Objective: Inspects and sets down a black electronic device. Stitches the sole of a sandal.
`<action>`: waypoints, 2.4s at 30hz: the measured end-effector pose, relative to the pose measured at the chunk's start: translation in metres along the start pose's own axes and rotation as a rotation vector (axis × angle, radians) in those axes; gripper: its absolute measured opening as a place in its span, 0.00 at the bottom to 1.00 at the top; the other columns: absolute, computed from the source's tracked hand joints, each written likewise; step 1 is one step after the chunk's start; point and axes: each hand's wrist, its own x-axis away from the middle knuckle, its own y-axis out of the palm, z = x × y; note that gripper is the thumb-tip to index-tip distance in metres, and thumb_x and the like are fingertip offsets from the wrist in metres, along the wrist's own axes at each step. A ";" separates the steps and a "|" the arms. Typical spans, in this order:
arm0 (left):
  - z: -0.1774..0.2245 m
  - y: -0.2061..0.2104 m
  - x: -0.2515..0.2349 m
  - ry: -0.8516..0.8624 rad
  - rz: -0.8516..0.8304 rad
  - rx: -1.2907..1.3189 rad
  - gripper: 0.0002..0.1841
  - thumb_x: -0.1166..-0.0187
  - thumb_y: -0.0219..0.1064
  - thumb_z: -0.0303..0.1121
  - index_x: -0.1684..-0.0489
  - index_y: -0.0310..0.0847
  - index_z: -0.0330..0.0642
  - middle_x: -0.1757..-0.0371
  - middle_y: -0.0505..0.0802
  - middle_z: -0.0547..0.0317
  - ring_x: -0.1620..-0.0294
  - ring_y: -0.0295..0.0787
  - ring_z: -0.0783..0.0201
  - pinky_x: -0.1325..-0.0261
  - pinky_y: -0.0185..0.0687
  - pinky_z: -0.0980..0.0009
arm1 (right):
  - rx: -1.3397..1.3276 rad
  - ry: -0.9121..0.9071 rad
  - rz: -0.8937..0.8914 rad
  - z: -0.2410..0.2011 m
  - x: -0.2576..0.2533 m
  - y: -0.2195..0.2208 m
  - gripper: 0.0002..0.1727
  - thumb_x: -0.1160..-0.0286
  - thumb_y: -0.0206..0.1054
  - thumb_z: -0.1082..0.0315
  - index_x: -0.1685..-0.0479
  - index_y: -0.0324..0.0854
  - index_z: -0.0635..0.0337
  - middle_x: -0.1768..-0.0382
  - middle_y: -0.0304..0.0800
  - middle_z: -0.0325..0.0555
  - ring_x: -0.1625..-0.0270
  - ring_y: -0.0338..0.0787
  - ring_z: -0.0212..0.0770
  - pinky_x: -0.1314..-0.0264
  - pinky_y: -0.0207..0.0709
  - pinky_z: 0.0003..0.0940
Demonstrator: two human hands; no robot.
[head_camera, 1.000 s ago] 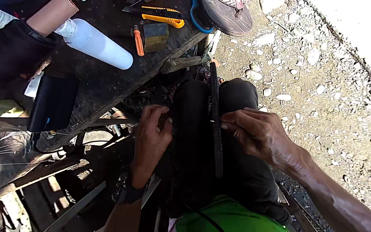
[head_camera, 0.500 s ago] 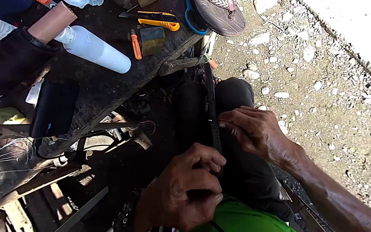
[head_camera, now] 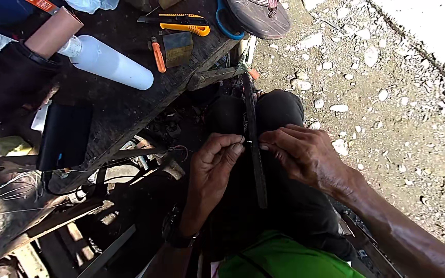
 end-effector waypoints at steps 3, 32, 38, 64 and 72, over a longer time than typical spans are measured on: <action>0.002 0.005 -0.002 0.025 -0.057 -0.125 0.10 0.19 0.68 0.24 0.46 0.88 0.30 0.53 0.93 0.52 0.56 0.92 0.64 0.50 0.92 0.69 | 0.003 0.011 0.001 -0.001 0.001 -0.001 0.15 0.11 0.59 0.56 0.52 0.91 0.49 0.70 0.90 0.35 0.69 0.85 0.35 0.72 0.73 0.32; 0.036 -0.021 -0.006 -0.154 -0.379 -0.365 0.10 0.20 0.60 0.27 0.54 0.89 0.42 0.70 0.87 0.70 0.76 0.77 0.80 0.74 0.73 0.84 | 0.020 0.566 -0.024 0.040 0.083 -0.047 0.28 0.12 0.51 0.37 0.69 0.82 0.47 0.87 0.71 0.30 0.84 0.73 0.32 0.81 0.62 0.38; 0.063 -0.078 0.020 -0.204 -0.429 -0.185 0.10 0.17 0.67 0.40 0.48 0.92 0.52 0.63 0.94 0.74 0.71 0.82 0.85 0.68 0.77 0.89 | -0.783 0.393 0.101 0.020 0.068 -0.028 0.14 0.16 0.69 0.56 0.64 0.85 0.57 0.74 0.81 0.29 0.74 0.74 0.17 0.73 0.66 0.13; 0.027 0.027 -0.006 0.050 -0.129 -0.645 0.33 0.20 0.68 0.36 0.17 0.67 0.31 0.76 0.78 0.71 0.79 0.70 0.78 0.77 0.68 0.82 | -0.785 0.433 0.128 0.005 0.047 -0.031 0.05 0.23 0.66 0.70 0.55 0.84 0.54 0.71 0.84 0.29 0.71 0.80 0.21 0.71 0.73 0.15; 0.040 0.003 0.002 0.090 -0.084 -0.183 0.17 0.17 0.64 0.30 0.31 0.82 0.42 0.75 0.79 0.73 0.78 0.70 0.77 0.73 0.69 0.81 | -0.012 0.206 0.076 -0.005 0.008 0.001 0.15 0.21 0.60 0.59 0.48 0.94 0.43 0.69 0.82 0.37 0.75 0.82 0.36 0.81 0.70 0.34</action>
